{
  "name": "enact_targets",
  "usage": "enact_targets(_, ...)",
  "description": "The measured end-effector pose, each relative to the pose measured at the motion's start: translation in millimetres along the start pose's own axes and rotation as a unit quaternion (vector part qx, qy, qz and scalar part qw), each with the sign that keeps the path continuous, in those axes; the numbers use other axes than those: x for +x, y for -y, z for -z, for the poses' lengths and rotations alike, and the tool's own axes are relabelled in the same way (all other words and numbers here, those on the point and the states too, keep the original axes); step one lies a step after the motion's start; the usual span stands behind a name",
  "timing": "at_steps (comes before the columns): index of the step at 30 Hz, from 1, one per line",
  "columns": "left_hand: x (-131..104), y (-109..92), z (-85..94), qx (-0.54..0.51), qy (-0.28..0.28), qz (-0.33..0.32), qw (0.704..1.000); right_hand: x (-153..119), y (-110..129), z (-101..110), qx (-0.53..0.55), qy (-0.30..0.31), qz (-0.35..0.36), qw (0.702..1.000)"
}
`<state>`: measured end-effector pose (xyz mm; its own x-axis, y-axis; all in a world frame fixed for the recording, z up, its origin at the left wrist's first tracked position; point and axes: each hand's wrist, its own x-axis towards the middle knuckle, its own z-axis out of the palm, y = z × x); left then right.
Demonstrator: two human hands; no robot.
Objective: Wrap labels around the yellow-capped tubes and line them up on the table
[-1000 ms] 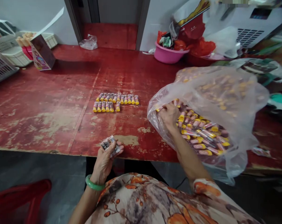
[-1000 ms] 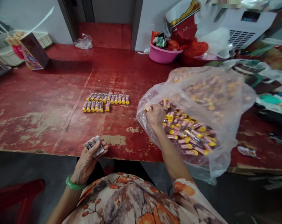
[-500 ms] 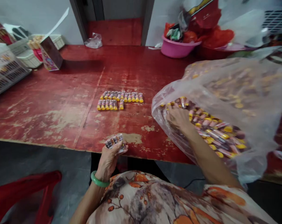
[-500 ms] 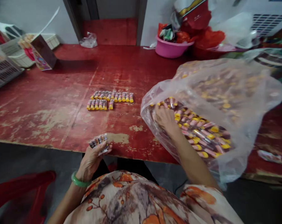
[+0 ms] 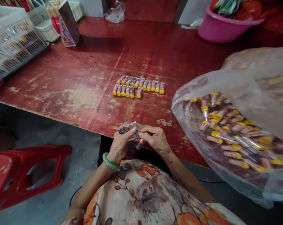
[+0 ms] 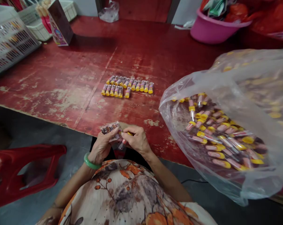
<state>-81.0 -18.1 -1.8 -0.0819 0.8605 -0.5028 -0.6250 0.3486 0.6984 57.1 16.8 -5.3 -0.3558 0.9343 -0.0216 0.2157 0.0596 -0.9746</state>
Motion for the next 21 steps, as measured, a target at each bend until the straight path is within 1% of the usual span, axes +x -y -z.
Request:
enact_targets(3, 1.1, -3.2, 6.3, -0.009, -0.001, -0.004, 1.000, 6.4, 2.8, 3.3, -0.003, 0.020, -0.018, 1.000)
enact_targets(5, 3.1, -4.6, 9.9, -0.015, -0.017, -0.017, 1.000, 6.2, 6.1, 8.2, -0.010, 0.028, -0.024, 0.999)
enact_targets(7, 4.6, -5.3, 12.4, -0.027, -0.037, -0.027, 0.999, 2.6, 6.9, 14.6, -0.010, 0.015, -0.028, 0.999)
enact_targets(10, 5.0, -5.6, 14.0, -0.051, -0.059, -0.033, 0.996, -6.9, 1.3, 26.1, 0.041, -0.016, -0.037, 0.998)
enact_targets(12, 4.8, -5.2, 13.3, -0.066, -0.063, -0.034, 0.995, -14.3, -3.6, 31.5, 0.091, -0.016, -0.033, 0.995)
enact_targets(14, 5.0, -4.2, 11.8, -0.075, -0.064, -0.029, 0.995, -21.3, -5.5, 32.9, 0.112, -0.010, -0.005, 0.994)
enact_targets(16, 6.0, -2.4, 10.2, -0.079, -0.064, -0.013, 0.995, -26.4, -3.8, 30.3, 0.099, -0.021, 0.041, 0.994)
enact_targets(19, 7.2, 0.3, 8.3, -0.088, -0.064, 0.009, 0.994, -30.4, 0.9, 23.2, 0.045, -0.055, 0.112, 0.991)
enact_targets(21, 6.3, 0.8, 7.0, -0.094, -0.064, 0.021, 0.993, -31.9, 1.7, 18.6, -0.005, -0.089, 0.165, 0.982)
